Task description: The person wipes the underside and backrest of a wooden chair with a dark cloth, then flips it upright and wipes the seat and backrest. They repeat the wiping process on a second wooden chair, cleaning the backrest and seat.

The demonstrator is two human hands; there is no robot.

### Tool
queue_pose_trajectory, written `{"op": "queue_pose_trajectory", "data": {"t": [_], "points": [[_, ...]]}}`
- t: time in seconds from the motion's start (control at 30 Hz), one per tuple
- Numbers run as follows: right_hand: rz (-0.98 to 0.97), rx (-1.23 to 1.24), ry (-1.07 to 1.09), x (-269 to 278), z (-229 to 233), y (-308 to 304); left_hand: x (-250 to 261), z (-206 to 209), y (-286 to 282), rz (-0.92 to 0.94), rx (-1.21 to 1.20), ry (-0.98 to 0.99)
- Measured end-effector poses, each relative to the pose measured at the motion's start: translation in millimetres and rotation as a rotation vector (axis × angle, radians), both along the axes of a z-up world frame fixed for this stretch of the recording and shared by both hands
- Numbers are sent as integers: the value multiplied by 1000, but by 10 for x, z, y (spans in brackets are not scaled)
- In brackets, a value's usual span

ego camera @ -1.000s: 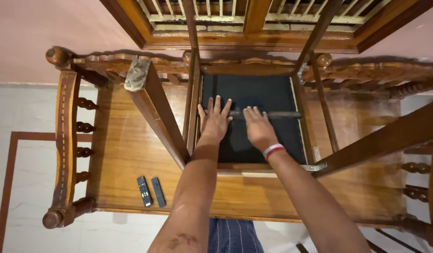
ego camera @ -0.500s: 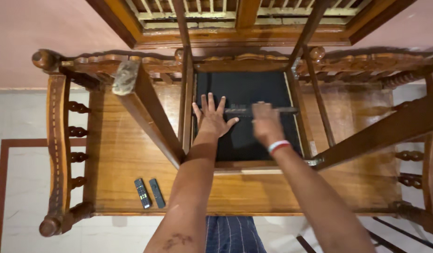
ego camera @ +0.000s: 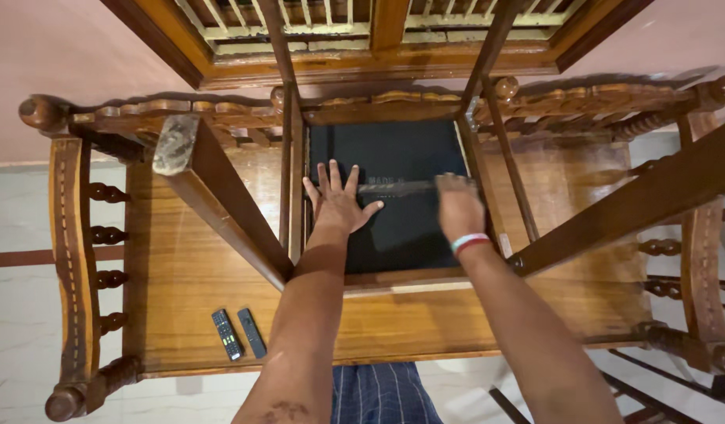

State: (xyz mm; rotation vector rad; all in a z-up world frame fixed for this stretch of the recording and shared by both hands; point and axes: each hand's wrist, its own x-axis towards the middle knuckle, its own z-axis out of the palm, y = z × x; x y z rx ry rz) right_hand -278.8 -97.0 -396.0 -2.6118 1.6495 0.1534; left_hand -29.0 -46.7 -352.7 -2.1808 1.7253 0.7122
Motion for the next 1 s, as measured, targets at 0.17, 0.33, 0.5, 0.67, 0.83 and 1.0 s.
{"op": "queue_pose_trajectory", "data": {"t": [0.17, 0.33, 0.5, 0.67, 0.83, 1.0], "points": [[-14, 58, -178, 85, 90, 29, -2, 15, 12, 12, -47, -4], [-231, -270, -329, -354, -77, -254, -47, -22, 45, 5, -31, -3], [-424, -147, -264, -458, -740, -590, -3, 14, -7, 8, -4, 9], [-248, -189, -164, -420, -1086, -1193, -13, 16, 16, 22, -55, 30], [-202, -307, -266, -204, -929, -1444, -31, -26, -3, 1, 9, 14], [-503, -147, -414, -52, -502, -1323, -30, 4, -3, -5, 5, 1]]}}
